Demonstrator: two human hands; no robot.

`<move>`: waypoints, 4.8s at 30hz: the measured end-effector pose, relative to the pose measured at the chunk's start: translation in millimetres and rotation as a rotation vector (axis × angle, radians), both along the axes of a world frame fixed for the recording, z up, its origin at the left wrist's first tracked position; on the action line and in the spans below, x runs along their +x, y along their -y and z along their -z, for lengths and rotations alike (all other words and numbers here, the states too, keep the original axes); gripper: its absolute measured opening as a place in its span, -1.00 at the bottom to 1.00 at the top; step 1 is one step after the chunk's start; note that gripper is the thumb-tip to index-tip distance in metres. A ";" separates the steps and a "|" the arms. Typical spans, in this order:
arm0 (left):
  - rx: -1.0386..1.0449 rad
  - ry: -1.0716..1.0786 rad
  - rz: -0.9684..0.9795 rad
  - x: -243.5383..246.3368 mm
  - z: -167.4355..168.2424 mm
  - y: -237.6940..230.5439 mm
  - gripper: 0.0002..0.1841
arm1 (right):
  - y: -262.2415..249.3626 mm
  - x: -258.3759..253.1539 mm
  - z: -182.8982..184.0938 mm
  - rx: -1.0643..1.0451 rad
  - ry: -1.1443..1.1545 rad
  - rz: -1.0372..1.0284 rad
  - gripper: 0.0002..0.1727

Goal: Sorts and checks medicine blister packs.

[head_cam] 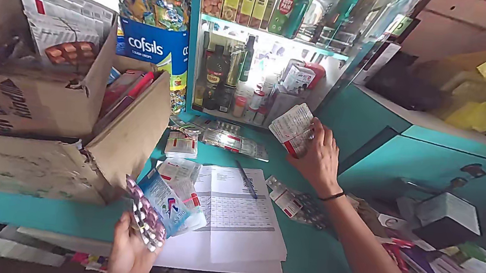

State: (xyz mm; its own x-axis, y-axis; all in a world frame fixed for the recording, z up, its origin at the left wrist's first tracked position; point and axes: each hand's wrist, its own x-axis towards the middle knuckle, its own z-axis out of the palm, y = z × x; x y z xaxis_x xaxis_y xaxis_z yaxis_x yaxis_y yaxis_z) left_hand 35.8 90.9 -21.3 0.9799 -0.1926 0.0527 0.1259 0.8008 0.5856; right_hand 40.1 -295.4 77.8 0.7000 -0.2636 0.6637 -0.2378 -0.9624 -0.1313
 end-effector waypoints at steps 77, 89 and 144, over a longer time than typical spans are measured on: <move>0.025 0.423 0.277 19.1 19.6 -8.6 -0.55 | -67.7 -84.8 31.6 0.429 -0.062 0.013 -0.84; -0.017 0.423 0.305 19.5 27.1 -13.9 -0.51 | -117.7 -104.8 12.9 0.922 0.245 -0.534 -0.83; -0.538 0.591 0.418 25.7 40.7 -6.3 -0.50 | -137.7 -51.9 20.4 0.246 -0.499 -0.515 -0.66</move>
State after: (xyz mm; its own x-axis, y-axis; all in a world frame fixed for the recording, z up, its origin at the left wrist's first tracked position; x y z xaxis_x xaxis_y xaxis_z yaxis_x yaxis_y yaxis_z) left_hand 61.4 97.2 -61.9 0.6204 -0.3308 0.7111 0.2655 0.9417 0.2064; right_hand -11.8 -157.7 57.4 0.9766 0.0785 0.2004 0.1464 -0.9248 -0.3512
